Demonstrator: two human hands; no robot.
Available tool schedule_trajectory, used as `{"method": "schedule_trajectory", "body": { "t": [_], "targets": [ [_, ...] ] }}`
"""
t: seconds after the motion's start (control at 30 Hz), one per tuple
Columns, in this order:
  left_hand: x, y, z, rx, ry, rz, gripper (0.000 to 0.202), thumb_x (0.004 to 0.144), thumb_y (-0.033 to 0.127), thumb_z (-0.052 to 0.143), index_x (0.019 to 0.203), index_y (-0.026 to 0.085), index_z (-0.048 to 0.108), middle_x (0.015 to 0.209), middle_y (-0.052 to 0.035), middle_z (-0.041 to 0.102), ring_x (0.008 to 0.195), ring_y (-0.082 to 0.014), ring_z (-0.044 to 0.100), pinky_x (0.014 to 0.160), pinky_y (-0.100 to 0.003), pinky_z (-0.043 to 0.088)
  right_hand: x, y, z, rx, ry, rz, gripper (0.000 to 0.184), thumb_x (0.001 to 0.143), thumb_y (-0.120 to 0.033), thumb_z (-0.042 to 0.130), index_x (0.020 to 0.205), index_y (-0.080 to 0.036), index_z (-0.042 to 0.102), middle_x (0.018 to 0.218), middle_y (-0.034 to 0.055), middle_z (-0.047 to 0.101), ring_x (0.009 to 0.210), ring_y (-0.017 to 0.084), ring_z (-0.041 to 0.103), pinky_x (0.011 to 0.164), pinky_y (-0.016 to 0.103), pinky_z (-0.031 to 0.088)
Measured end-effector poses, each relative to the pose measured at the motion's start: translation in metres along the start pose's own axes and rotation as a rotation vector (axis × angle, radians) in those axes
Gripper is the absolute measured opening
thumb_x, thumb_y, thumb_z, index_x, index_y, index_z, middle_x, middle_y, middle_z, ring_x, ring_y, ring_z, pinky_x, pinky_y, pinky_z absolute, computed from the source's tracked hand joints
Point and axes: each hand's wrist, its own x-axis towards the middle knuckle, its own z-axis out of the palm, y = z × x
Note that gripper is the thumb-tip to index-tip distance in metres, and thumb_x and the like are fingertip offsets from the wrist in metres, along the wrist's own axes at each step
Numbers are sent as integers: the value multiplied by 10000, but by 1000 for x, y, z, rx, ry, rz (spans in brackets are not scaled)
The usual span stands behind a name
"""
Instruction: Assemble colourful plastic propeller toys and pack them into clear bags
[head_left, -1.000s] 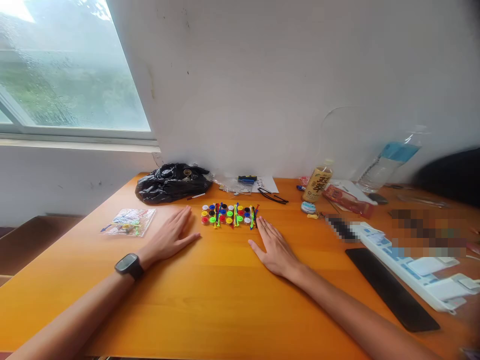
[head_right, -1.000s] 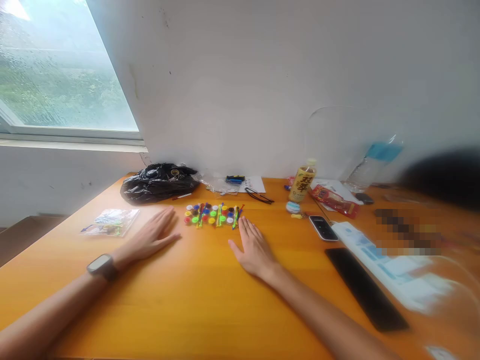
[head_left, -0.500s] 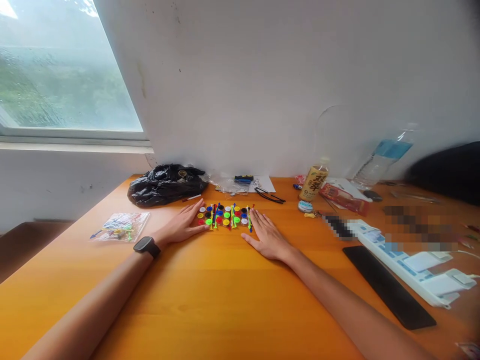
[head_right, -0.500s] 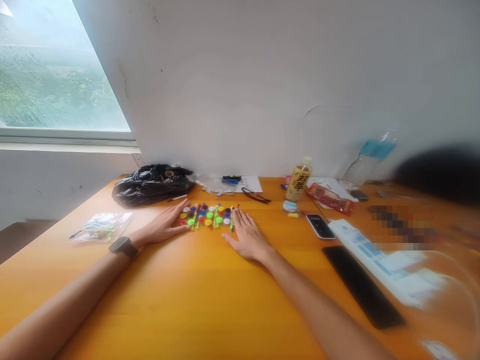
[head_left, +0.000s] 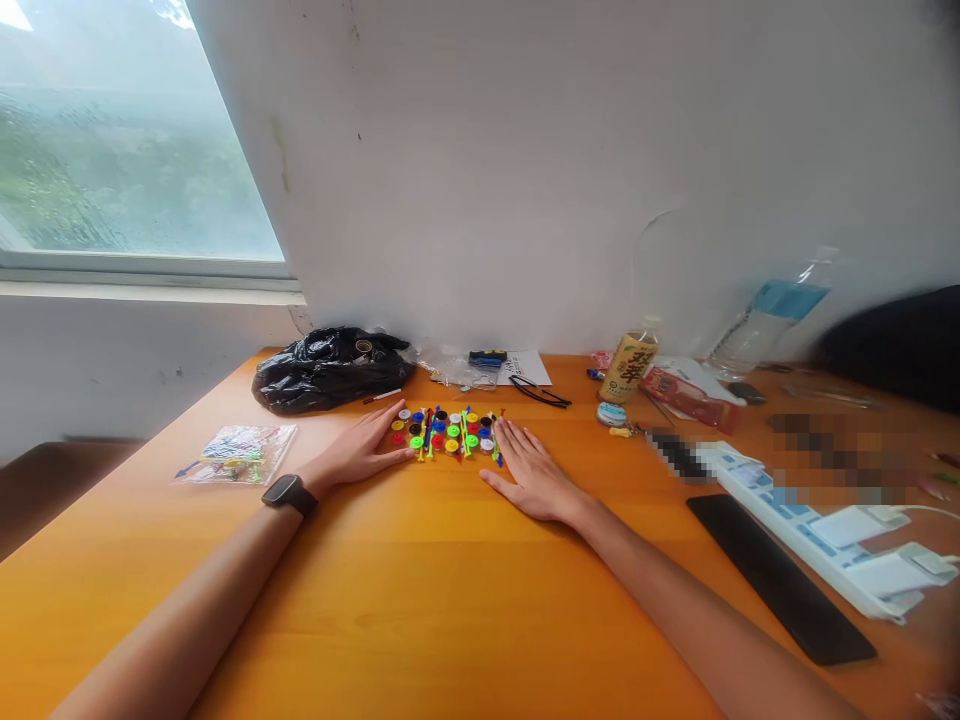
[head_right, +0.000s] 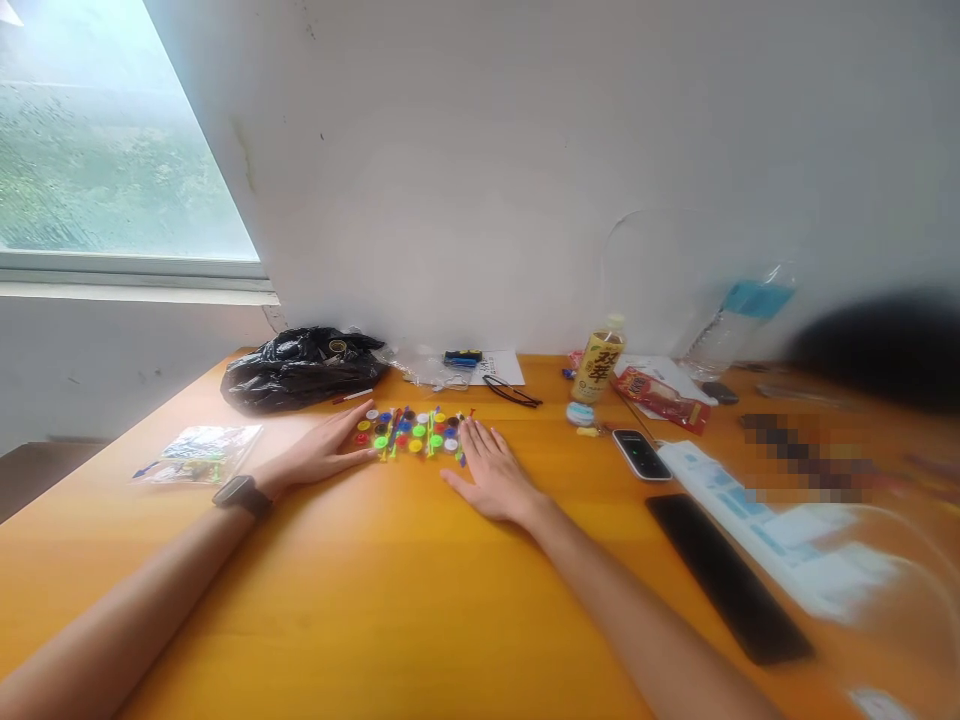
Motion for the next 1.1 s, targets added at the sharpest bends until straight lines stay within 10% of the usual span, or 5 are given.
{"method": "schedule_trajectory", "body": {
  "t": [0.77,1.1],
  "targets": [
    [-6,15,7,89,-54,-39,1056,978,783,413,1709,120,37,1744,-184,127,1617,-395,156,1314,-534,231,4,7,0,19,-18,-88,991,1003,-801,225,1712,-150,-8,1766,82,-23,1648,278,-12,1343,473,-2],
    [-8,18,6,35,8,-40,1011,994,756,411,1710,138,53,1744,-187,198,1598,-372,269,1297,-512,283,0,7,-1,117,84,-93,955,1005,-762,376,1722,-218,57,1774,72,34,1646,277,85,1345,493,98]
  ]
}}
